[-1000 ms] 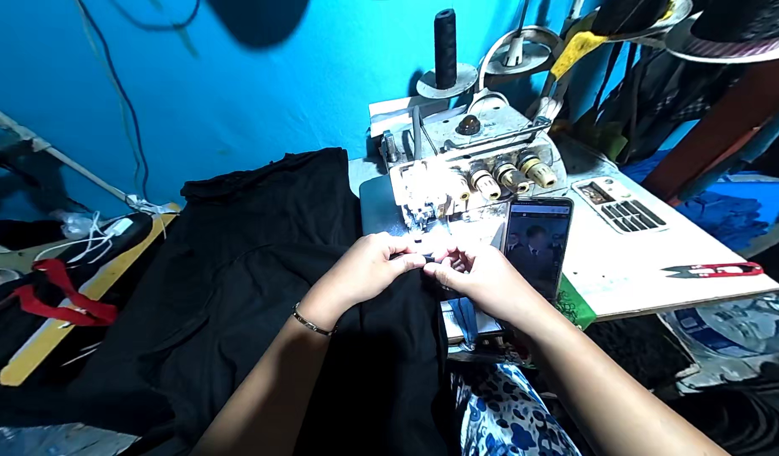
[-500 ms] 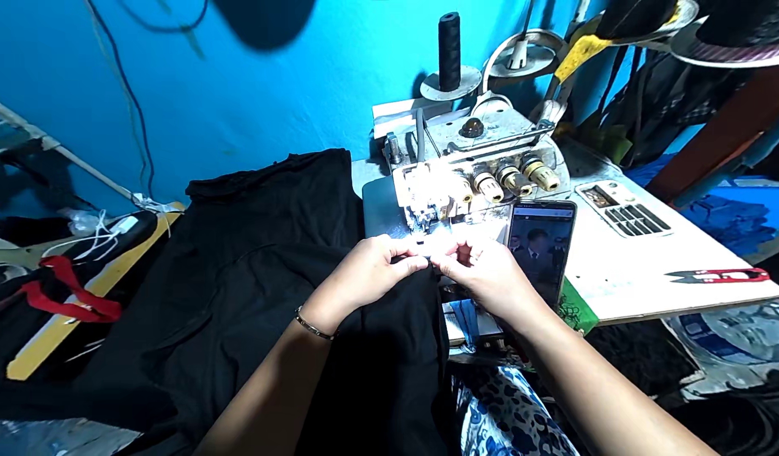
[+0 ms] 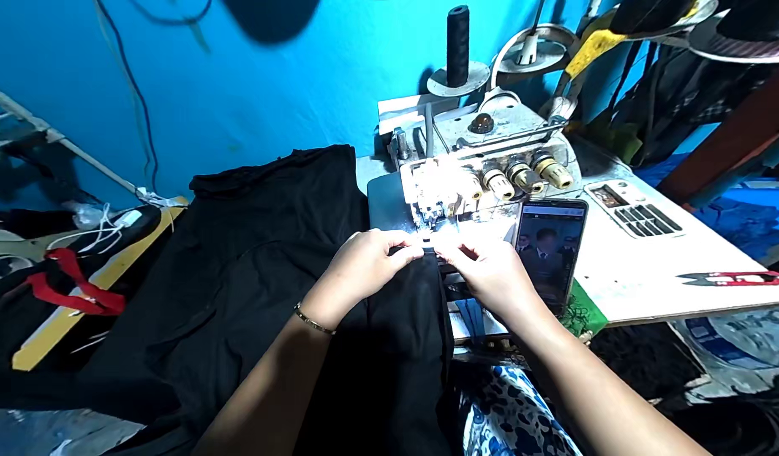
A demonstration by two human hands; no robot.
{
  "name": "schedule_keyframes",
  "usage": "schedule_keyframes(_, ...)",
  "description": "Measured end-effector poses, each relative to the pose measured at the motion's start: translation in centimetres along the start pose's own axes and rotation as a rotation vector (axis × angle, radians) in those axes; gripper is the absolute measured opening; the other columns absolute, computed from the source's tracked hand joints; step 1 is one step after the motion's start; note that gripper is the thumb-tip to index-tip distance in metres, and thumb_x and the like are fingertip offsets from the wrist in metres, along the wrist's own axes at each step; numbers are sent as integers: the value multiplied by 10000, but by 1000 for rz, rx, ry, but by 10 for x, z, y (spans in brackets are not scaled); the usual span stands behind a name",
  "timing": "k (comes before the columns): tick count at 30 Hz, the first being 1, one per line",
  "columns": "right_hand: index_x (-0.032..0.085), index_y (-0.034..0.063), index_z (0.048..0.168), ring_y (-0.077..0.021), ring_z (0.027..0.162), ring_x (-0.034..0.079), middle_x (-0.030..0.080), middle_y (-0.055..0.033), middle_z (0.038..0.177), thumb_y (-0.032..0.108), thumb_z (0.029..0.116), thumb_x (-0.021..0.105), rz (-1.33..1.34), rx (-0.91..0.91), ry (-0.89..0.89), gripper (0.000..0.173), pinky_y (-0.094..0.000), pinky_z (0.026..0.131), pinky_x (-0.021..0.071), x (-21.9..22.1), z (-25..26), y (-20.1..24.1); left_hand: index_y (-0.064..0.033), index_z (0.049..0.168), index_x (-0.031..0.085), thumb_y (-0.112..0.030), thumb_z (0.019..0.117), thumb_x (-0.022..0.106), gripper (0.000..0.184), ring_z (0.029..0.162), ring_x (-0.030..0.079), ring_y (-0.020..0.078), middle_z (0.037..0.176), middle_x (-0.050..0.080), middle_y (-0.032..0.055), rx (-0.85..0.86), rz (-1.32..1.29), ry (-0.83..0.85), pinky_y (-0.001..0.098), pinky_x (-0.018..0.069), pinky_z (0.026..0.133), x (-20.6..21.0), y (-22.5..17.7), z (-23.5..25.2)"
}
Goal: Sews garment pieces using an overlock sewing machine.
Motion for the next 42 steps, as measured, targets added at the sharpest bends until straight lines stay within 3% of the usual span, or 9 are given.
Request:
schedule_keyframes(6,667,76,772,-125,696,584,583,-24,745,241,944,713,-168,-63,-108,243,-350,637,479,2,6,3,-121,928,746,-328,1003,663,235,807,635,115,841,687,-2,-59,-136,-10,389,506,745,0,4,12)
schedule_keyframes(13,732,56,852,-210,729,654,674,-77,784,209,962,672,-312,-35,-106,199,-455,662,526,4,13,9,-89,866,740,-312,1000,668,270,744,590,152,770,640,27,-148,-132,67,406,470,691,-5,3,27)
schedule_keyframes(26,721,33,892,-298,878,693,704,-129,888,213,1011,588,-389,45,-118,254,-536,740,527,13,17,15,-24,936,723,-284,1015,633,286,907,654,255,920,693,124,-191,-144,13,515,506,816,0,0,39)
schedule_keyframes(28,720,40,990,-282,857,698,703,-125,906,220,1027,574,-332,41,-155,235,-520,740,548,12,6,10,-62,1158,682,-282,1034,609,263,1075,652,215,1148,690,105,-107,-204,-88,459,513,944,-3,7,16)
schedule_keyframes(31,634,77,1184,-144,766,685,695,-41,900,303,1024,614,-130,10,-151,278,-366,691,580,10,-31,-3,-83,1444,547,-440,1035,567,543,1374,489,360,1497,514,158,-259,-124,-292,601,403,1109,-36,52,-52)
schedule_keyframes(34,661,156,1176,-61,731,674,705,40,853,275,925,767,201,182,66,298,-270,686,585,22,-70,-29,101,1425,500,-559,1004,536,784,1399,352,592,1478,430,384,-578,73,-704,752,252,1117,-59,140,-154)
schedule_keyframes(37,669,125,1039,-42,714,653,688,38,828,230,903,785,256,231,133,208,-237,677,560,27,-83,-36,195,1436,400,-582,1004,515,896,1383,322,648,1449,372,476,-814,29,-621,745,264,1123,-46,191,-224)
schedule_keyframes(40,618,106,1149,-66,701,655,696,12,864,198,902,793,366,254,123,317,-254,660,570,26,-83,-36,135,1254,587,-169,1019,530,388,1375,441,493,1407,515,355,-668,39,-386,622,314,1149,-25,194,-239)
schedule_keyframes(42,609,117,1253,-68,665,617,671,30,819,258,935,763,391,283,131,380,-258,633,544,27,-82,-37,127,1162,581,-168,1050,513,323,1060,592,310,1116,622,262,-670,21,-490,495,463,955,-27,185,-242)
Point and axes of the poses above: each hand's wrist, its own z-axis towards the middle knuckle, its own x-axis out of the palm, y = z × x, the point moved 4 cm from there along z, towards the middle knuckle
